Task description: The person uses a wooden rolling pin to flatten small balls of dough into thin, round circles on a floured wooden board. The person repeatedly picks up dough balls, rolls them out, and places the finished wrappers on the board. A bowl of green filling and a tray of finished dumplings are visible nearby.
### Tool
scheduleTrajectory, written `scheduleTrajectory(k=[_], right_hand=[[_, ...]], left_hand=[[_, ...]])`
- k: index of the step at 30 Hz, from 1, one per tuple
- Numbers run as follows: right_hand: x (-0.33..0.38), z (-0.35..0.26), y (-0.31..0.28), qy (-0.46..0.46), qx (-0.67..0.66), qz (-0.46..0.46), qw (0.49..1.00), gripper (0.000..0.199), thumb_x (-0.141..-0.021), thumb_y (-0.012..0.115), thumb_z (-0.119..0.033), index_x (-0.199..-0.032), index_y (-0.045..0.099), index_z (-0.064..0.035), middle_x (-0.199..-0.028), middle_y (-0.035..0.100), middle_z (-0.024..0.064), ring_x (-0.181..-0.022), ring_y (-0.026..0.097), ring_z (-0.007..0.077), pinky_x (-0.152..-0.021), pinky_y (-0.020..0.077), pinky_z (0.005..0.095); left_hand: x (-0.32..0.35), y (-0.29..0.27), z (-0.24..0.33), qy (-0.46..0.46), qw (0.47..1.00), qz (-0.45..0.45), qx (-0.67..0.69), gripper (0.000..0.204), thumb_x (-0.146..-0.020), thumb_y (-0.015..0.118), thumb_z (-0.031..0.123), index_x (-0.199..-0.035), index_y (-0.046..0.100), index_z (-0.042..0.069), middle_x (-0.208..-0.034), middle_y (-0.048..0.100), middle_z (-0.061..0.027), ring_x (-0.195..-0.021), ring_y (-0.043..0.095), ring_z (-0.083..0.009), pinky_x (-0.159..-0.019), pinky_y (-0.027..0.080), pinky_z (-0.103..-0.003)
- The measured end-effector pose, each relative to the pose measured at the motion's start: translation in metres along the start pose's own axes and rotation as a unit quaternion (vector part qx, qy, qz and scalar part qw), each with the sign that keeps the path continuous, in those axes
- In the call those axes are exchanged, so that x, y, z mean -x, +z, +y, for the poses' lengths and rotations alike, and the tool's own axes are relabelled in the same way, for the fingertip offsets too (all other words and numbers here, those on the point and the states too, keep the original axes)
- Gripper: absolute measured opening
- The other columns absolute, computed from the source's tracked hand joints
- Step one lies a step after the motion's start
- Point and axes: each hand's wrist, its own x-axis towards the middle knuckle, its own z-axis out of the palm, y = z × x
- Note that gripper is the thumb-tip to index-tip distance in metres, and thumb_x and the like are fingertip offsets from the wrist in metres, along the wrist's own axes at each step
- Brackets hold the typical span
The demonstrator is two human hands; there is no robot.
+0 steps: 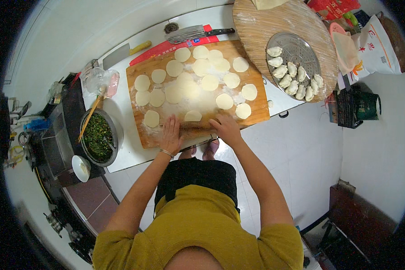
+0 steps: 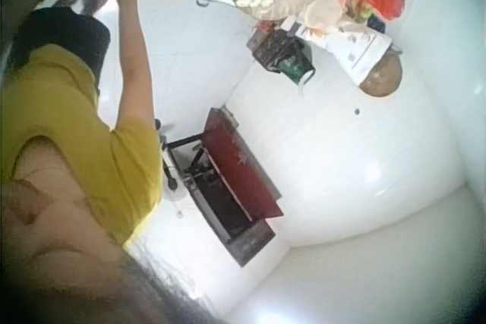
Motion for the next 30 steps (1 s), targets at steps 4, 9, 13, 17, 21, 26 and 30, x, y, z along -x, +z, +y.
scheduleTrajectory(k=[4, 9, 13, 17, 21, 26, 30], right_hand=[[-0.063, 0.003, 0.002, 0.05, 0.046, 0.08, 0.994, 0.071, -0.078, 0.069, -0.035, -0.142, 0.043, -0.0182, -0.15, 0.036, 0.0131, -0.129, 0.042, 0.0368, -0.104, 0.0359, 0.0503], [-0.026, -0.011, 0.008, 0.127, 0.069, 0.03, 0.989, 0.073, -0.084, 0.061, -0.036, -0.149, 0.033, -0.0197, -0.157, 0.023, 0.0158, -0.141, 0.023, 0.0406, -0.113, 0.0196, 0.0575], [-0.005, -0.009, 0.028, 0.105, 0.077, 0.027, 0.991, 0.072, -0.088, 0.056, -0.033, -0.151, 0.028, -0.015, -0.157, 0.018, 0.0219, -0.142, 0.018, 0.0453, -0.114, 0.0121, 0.0609], [-0.053, 0.001, 0.019, 0.175, 0.096, 0.041, 0.979, 0.071, -0.09, 0.054, -0.032, -0.152, 0.024, -0.015, -0.157, 0.019, 0.0212, -0.141, 0.021, 0.0443, -0.114, 0.0148, 0.0596], [-0.001, -0.025, 0.024, 0.118, 0.065, 0.041, 0.99, 0.071, -0.086, 0.062, -0.034, -0.147, 0.033, -0.0147, -0.15, 0.031, 0.0179, -0.137, 0.031, 0.0406, -0.11, 0.0226, 0.0583], [0.026, -0.019, 0.032, 0.111, 0.012, -0.075, 0.991, 0.048, -0.082, 0.067, -0.027, -0.124, 0.052, -0.0075, -0.122, 0.057, 0.0138, -0.116, 0.053, 0.0333, -0.096, 0.0422, 0.0473], [0.034, -0.023, -0.002, 0.17, -0.069, 0.137, 0.973, 0.039, -0.083, 0.07, -0.02, -0.115, 0.055, -0.004, -0.097, 0.061, 0.0139, -0.09, 0.061, 0.0325, -0.079, 0.0498, 0.042]], left_hand=[[-0.054, -0.007, 0.001, -0.046, 0.997, 0.052, -0.019, 0.077, -0.089, 0.058, 0.036, -0.151, 0.023, 0.006, -0.159, 0.017, -0.0173, -0.144, 0.02, -0.0368, -0.117, 0.018, -0.051], [-0.028, -0.016, 0.004, -0.005, 1.0, 0.001, -0.002, 0.084, -0.087, 0.06, 0.042, -0.152, 0.02, 0.006, -0.159, 0.017, -0.0185, -0.145, 0.017, -0.0399, -0.117, 0.015, -0.054], [-0.022, -0.002, 0.001, -0.027, 0.999, -0.011, -0.041, 0.082, -0.088, 0.057, 0.043, -0.152, 0.021, 0.006, -0.158, 0.018, -0.0178, -0.144, 0.019, -0.0399, -0.116, 0.016, -0.054], [-0.08, -0.034, 0.01, -0.035, 0.996, 0.076, -0.008, 0.078, -0.089, 0.057, 0.041, -0.152, 0.023, 0.01, -0.158, 0.019, -0.016, -0.144, 0.019, -0.0385, -0.116, 0.019, -0.054], [-0.007, -0.003, -0.003, 0.001, 1.0, 0.021, -0.016, 0.08, -0.087, 0.059, 0.04, -0.152, 0.024, 0.01, -0.157, 0.02, -0.016, -0.145, 0.018, -0.0378, -0.117, 0.017, -0.054], [0.009, -0.006, 0.001, -0.016, 0.998, 0.063, 0.004, 0.087, -0.082, 0.065, 0.037, -0.152, 0.022, 0.008, -0.157, 0.02, -0.0169, -0.146, 0.016, -0.0375, -0.117, 0.014, -0.053], [-0.009, -0.019, 0.024, 0.0, 0.993, 0.114, 0.003, 0.088, -0.081, 0.066, 0.032, -0.151, 0.021, 0.006, -0.158, 0.02, -0.0157, -0.146, 0.016, -0.0358, -0.117, 0.016, -0.052]])
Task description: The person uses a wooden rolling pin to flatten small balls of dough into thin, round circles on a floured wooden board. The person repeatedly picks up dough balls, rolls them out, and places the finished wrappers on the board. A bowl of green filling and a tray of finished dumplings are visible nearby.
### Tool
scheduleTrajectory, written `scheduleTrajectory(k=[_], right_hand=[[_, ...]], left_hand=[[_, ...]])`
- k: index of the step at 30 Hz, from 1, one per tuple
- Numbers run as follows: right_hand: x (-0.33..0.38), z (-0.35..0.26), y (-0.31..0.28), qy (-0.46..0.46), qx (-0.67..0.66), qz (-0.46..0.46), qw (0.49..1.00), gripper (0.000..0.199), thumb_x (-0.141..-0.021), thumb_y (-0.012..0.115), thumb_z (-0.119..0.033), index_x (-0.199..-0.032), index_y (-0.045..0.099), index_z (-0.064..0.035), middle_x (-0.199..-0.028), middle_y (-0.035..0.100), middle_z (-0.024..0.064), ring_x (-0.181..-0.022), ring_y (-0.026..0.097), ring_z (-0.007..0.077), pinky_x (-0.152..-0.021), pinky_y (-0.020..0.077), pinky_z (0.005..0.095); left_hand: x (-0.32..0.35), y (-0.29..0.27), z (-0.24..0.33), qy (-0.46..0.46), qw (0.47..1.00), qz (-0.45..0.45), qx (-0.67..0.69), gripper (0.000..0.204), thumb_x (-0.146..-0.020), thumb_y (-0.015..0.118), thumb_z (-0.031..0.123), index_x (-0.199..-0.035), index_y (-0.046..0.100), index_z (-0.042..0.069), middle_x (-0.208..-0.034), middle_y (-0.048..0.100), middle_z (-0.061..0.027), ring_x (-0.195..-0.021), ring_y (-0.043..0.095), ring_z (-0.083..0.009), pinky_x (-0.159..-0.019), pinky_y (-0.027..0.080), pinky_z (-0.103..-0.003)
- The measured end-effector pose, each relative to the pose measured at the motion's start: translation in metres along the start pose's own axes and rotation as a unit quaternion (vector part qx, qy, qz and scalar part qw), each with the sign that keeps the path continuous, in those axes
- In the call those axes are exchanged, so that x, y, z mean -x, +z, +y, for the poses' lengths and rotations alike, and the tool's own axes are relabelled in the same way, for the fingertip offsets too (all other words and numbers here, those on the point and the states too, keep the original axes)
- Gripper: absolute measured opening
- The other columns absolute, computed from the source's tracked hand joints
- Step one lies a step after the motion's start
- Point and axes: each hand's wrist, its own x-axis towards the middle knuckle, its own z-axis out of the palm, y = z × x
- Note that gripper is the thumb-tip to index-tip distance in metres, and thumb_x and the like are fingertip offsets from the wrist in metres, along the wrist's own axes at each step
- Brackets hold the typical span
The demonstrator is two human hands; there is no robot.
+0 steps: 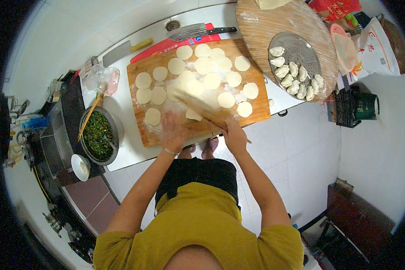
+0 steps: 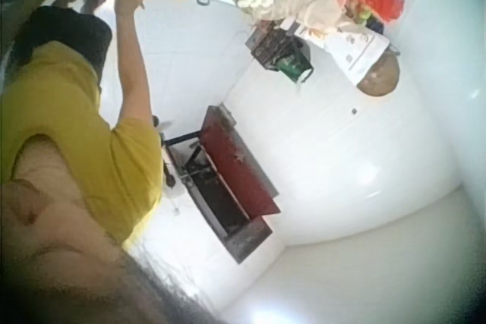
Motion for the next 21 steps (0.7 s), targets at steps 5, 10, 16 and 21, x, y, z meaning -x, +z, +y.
scheduleTrajectory(k=[5, 10, 16, 21], right_hand=[[0.033, 0.017, -0.031, 0.216, -0.058, -0.002, 0.975, 0.033, -0.091, 0.065, -0.021, -0.116, 0.056, -0.0034, -0.1, 0.061, 0.0169, -0.084, 0.063, 0.0321, -0.073, 0.0503, 0.0399], [0.05, 0.043, -0.045, 0.257, -0.051, 0.05, 0.964, 0.03, -0.091, 0.065, -0.023, -0.113, 0.057, -0.0036, -0.099, 0.062, 0.0166, -0.083, 0.063, 0.0339, -0.073, 0.0509, 0.0415], [0.023, 0.105, -0.044, 0.317, -0.028, 0.08, 0.944, 0.033, -0.094, 0.06, -0.023, -0.118, 0.053, -0.0018, -0.111, 0.059, 0.0218, -0.099, 0.059, 0.0393, -0.082, 0.0489, 0.0448], [-0.028, 0.136, -0.039, 0.284, -0.002, 0.08, 0.956, 0.039, -0.092, 0.061, -0.019, -0.126, 0.049, -0.0042, -0.113, 0.056, 0.0192, -0.104, 0.056, 0.0394, -0.083, 0.049, 0.047]], left_hand=[[-0.011, 0.035, 0.015, 0.117, 0.982, -0.145, 0.03, 0.079, -0.083, 0.063, 0.028, -0.149, 0.026, 0.004, -0.157, 0.022, -0.0137, -0.146, 0.02, -0.0323, -0.117, 0.019, -0.049], [-0.016, 0.041, 0.007, 0.109, 0.99, -0.088, 0.013, 0.077, -0.084, 0.062, 0.027, -0.148, 0.028, 0.002, -0.157, 0.022, -0.0164, -0.143, 0.024, -0.0342, -0.117, 0.021, -0.049], [-0.029, 0.031, 0.03, 0.046, 0.989, -0.138, 0.007, 0.076, -0.082, 0.064, 0.018, -0.147, 0.028, 0.0, -0.156, 0.021, -0.0198, -0.141, 0.024, -0.0393, -0.116, 0.021, -0.05], [-0.032, 0.053, 0.022, 0.023, 0.996, -0.078, -0.041, 0.069, -0.083, 0.065, 0.019, -0.143, 0.035, 0.002, -0.15, 0.033, -0.019, -0.133, 0.038, -0.0363, -0.109, 0.034, -0.045]])
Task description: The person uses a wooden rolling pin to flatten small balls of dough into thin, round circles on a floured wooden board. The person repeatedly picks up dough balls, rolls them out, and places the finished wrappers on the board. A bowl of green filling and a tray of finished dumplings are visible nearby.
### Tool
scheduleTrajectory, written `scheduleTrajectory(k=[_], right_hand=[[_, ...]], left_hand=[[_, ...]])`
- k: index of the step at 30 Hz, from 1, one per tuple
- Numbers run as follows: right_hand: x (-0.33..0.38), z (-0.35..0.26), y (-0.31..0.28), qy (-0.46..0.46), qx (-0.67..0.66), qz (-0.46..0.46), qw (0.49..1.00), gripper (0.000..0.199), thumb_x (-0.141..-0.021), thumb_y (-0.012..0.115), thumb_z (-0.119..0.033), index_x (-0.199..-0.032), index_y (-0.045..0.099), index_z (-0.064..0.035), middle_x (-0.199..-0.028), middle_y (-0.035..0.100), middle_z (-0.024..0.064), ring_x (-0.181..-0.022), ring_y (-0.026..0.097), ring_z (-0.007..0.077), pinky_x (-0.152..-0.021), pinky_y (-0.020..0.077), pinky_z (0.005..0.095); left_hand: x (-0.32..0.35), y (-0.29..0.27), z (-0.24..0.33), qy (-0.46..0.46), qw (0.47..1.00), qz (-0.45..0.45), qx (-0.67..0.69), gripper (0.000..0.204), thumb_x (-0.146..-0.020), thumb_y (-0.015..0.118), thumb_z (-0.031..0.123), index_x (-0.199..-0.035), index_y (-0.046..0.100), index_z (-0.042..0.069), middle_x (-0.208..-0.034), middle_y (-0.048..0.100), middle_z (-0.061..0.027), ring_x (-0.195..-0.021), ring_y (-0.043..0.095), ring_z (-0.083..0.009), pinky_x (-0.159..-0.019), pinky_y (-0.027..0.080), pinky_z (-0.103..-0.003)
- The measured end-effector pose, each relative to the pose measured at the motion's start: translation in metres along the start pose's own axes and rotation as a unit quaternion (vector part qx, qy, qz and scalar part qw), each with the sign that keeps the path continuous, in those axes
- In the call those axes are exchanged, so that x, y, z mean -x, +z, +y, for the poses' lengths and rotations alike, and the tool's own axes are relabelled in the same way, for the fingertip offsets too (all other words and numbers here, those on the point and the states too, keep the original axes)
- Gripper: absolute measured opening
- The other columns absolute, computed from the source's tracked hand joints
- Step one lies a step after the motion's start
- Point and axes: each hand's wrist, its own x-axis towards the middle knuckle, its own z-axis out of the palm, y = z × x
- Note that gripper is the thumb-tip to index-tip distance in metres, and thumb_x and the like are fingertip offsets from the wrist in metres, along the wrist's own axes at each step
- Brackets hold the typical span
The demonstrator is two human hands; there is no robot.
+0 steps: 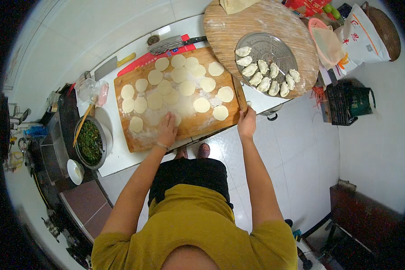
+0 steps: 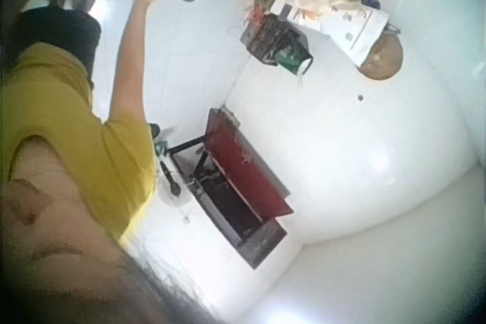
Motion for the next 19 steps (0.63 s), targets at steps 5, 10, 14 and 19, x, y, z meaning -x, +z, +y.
scheduleTrajectory(k=[5, 10, 14, 19], right_hand=[[-0.049, -0.018, 0.02, -0.057, 0.014, 0.005, 0.998, 0.043, -0.088, 0.064, -0.014, -0.128, 0.051, -0.0031, -0.109, 0.056, 0.0183, -0.102, 0.056, 0.0387, -0.085, 0.0488, 0.0453], [-0.071, -0.02, 0.028, -0.103, 0.019, 0.022, 0.994, 0.05, -0.081, 0.071, -0.017, -0.123, 0.052, 0.0014, -0.105, 0.056, 0.0216, -0.101, 0.055, 0.0403, -0.088, 0.0466, 0.0464], [-0.076, -0.013, 0.023, -0.127, -0.02, 0.019, 0.992, 0.056, -0.079, 0.074, -0.019, -0.124, 0.05, 0.0029, -0.111, 0.055, 0.0245, -0.104, 0.054, 0.042, -0.093, 0.0447, 0.0466], [-0.078, 0.001, 0.017, -0.09, -0.056, -0.052, 0.993, 0.064, -0.08, 0.074, -0.022, -0.131, 0.045, 0.002, -0.123, 0.053, 0.0251, -0.116, 0.049, 0.0409, -0.104, 0.0391, 0.045]], left_hand=[[-0.025, -0.008, 0.017, -0.098, 0.994, 0.031, 0.041, 0.056, -0.079, 0.066, 0.008, -0.131, 0.047, 0.002, -0.135, 0.048, -0.0197, -0.114, 0.051, -0.0381, -0.095, 0.046, -0.045], [-0.044, -0.007, 0.018, -0.228, 0.971, 0.005, 0.07, 0.048, -0.076, 0.07, 0.008, -0.12, 0.051, 0.002, -0.124, 0.053, -0.0196, -0.106, 0.055, -0.0392, -0.089, 0.049, -0.045], [-0.051, -0.011, 0.018, -0.345, 0.931, 0.01, 0.118, 0.047, -0.075, 0.075, 0.014, -0.115, 0.052, 0.005, -0.121, 0.054, -0.0201, -0.106, 0.057, -0.0383, -0.088, 0.05, -0.044], [-0.062, -0.007, -0.005, -0.447, 0.858, -0.186, 0.173, 0.059, -0.075, 0.078, 0.026, -0.124, 0.05, 0.007, -0.133, 0.051, -0.018, -0.131, 0.04, -0.0356, -0.102, 0.043, -0.034]])
